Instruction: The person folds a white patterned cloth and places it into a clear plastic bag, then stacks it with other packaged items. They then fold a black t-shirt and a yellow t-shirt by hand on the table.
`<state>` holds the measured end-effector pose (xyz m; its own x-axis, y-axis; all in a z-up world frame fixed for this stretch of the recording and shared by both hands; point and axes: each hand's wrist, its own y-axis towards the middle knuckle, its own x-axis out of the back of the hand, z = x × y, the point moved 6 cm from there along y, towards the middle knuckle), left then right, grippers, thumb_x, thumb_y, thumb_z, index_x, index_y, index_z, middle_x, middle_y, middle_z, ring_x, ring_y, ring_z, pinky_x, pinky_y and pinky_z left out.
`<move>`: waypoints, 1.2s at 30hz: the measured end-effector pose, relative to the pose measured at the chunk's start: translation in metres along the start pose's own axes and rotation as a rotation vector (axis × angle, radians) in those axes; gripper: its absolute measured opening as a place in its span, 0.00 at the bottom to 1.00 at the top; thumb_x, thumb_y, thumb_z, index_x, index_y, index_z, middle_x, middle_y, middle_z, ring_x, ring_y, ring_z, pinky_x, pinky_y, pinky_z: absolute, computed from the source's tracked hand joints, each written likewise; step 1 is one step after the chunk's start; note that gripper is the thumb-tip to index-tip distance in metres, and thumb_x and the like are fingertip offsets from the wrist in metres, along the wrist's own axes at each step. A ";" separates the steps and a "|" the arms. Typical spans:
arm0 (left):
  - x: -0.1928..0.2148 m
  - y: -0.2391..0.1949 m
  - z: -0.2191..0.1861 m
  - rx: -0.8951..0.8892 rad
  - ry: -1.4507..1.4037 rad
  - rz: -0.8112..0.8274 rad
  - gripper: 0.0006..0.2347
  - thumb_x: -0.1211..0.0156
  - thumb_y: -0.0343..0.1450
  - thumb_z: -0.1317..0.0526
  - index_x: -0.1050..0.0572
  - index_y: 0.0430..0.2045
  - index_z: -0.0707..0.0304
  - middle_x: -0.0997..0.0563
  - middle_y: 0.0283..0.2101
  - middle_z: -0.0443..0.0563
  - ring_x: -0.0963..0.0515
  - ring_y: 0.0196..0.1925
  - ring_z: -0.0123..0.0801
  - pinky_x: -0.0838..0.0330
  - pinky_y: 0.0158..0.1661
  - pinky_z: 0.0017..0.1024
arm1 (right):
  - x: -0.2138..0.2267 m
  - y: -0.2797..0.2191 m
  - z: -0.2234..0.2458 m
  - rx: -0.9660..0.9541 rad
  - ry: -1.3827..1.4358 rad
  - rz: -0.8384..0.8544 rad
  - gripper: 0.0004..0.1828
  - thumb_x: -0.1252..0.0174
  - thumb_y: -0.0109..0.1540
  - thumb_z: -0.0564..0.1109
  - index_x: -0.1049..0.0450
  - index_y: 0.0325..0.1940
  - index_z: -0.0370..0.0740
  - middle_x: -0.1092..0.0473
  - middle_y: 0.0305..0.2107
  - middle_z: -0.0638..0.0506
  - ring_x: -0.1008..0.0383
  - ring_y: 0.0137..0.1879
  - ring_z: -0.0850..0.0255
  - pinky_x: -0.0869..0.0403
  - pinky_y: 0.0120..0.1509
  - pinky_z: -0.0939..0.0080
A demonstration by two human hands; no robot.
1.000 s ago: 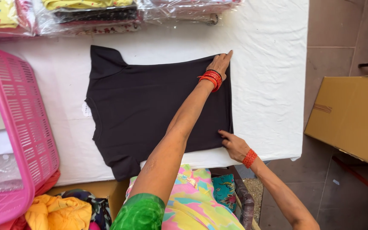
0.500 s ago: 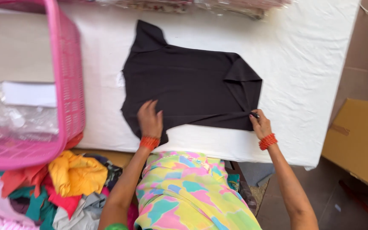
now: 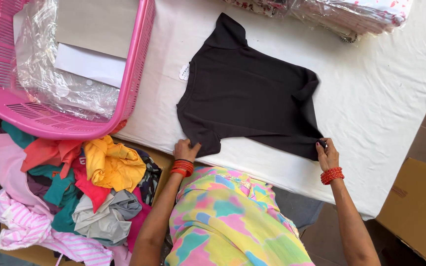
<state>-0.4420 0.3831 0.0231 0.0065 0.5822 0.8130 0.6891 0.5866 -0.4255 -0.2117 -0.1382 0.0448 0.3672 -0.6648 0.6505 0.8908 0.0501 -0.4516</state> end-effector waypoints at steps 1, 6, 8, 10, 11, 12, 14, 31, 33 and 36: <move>0.001 0.008 0.010 -0.005 -0.002 0.001 0.16 0.24 0.63 0.52 0.21 0.31 0.65 0.22 0.36 0.60 0.24 0.45 0.52 0.32 0.44 0.51 | 0.001 0.000 -0.002 -0.001 -0.001 -0.005 0.08 0.46 0.71 0.46 0.29 0.51 0.40 0.34 0.18 0.53 0.40 0.23 0.68 0.41 0.26 0.63; -0.015 0.098 0.033 -0.071 -0.864 0.129 0.15 0.28 0.63 0.66 0.31 0.35 0.64 0.31 0.32 0.46 0.32 0.33 0.26 0.33 0.33 0.26 | 0.000 0.002 0.005 0.042 0.037 0.002 0.09 0.46 0.71 0.47 0.30 0.51 0.39 0.32 0.21 0.54 0.37 0.25 0.69 0.38 0.28 0.64; 0.023 0.123 -0.022 -0.054 -0.919 0.129 0.16 0.29 0.64 0.68 0.32 0.39 0.64 0.29 0.34 0.47 0.29 0.36 0.26 0.30 0.35 0.25 | 0.002 0.006 0.006 0.081 0.048 -0.030 0.09 0.46 0.72 0.47 0.30 0.51 0.39 0.32 0.23 0.54 0.37 0.26 0.70 0.37 0.29 0.64; 0.066 0.138 -0.080 -0.037 -0.973 0.130 0.17 0.30 0.65 0.69 0.32 0.43 0.63 0.26 0.36 0.48 0.25 0.38 0.27 0.27 0.37 0.25 | 0.004 0.009 0.012 0.120 0.059 -0.065 0.09 0.46 0.72 0.47 0.30 0.51 0.39 0.31 0.24 0.54 0.36 0.27 0.70 0.36 0.30 0.64; 0.080 0.138 -0.106 0.108 -1.090 0.227 0.15 0.35 0.65 0.69 0.33 0.42 0.59 0.25 0.36 0.49 0.23 0.38 0.30 0.22 0.35 0.31 | 0.005 0.010 0.016 0.102 0.035 -0.079 0.09 0.46 0.72 0.47 0.30 0.50 0.39 0.30 0.24 0.54 0.35 0.27 0.69 0.36 0.29 0.64; 0.093 0.138 -0.135 0.256 -1.202 0.330 0.14 0.39 0.65 0.69 0.34 0.40 0.54 0.24 0.36 0.50 0.21 0.37 0.34 0.17 0.32 0.38 | 0.009 0.010 0.019 0.081 0.009 -0.097 0.08 0.47 0.72 0.46 0.29 0.50 0.39 0.30 0.25 0.54 0.35 0.26 0.68 0.36 0.29 0.63; 0.055 0.173 -0.127 0.245 -1.194 0.368 0.11 0.41 0.68 0.69 0.32 0.41 0.61 0.24 0.39 0.53 0.17 0.40 0.42 0.17 0.36 0.40 | 0.010 0.010 0.027 0.045 0.012 -0.113 0.09 0.46 0.72 0.47 0.29 0.50 0.39 0.30 0.24 0.54 0.36 0.25 0.68 0.37 0.28 0.63; 0.091 0.110 -0.049 -0.239 -0.021 -0.300 0.16 0.29 0.67 0.59 0.25 0.46 0.62 0.21 0.42 0.54 0.26 0.48 0.50 0.35 0.48 0.49 | 0.009 0.010 0.021 0.045 0.093 -0.043 0.30 0.31 0.63 0.49 0.35 0.65 0.42 0.26 0.47 0.43 0.26 0.37 0.63 0.26 0.37 0.63; 0.085 0.110 -0.041 -0.217 -0.012 -0.155 0.15 0.28 0.64 0.58 0.22 0.41 0.59 0.20 0.40 0.50 0.25 0.48 0.44 0.37 0.50 0.46 | 0.004 0.012 0.018 0.088 0.228 0.135 0.44 0.30 0.57 0.41 0.45 0.73 0.45 0.39 0.65 0.39 0.22 0.49 0.57 0.19 0.48 0.58; 0.088 0.110 -0.041 -0.334 0.047 -0.204 0.09 0.28 0.65 0.60 0.20 0.35 0.58 0.19 0.39 0.49 0.24 0.47 0.45 0.38 0.50 0.45 | 0.010 0.004 0.027 0.022 0.220 0.190 0.50 0.34 0.55 0.35 0.51 0.77 0.50 0.47 0.68 0.40 0.23 0.52 0.55 0.19 0.51 0.56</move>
<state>-0.3359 0.4753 0.0643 -0.1273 0.4419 0.8880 0.8773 0.4678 -0.1070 -0.1968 -0.1243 0.0661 0.4633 -0.7878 0.4059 0.8180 0.2040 -0.5378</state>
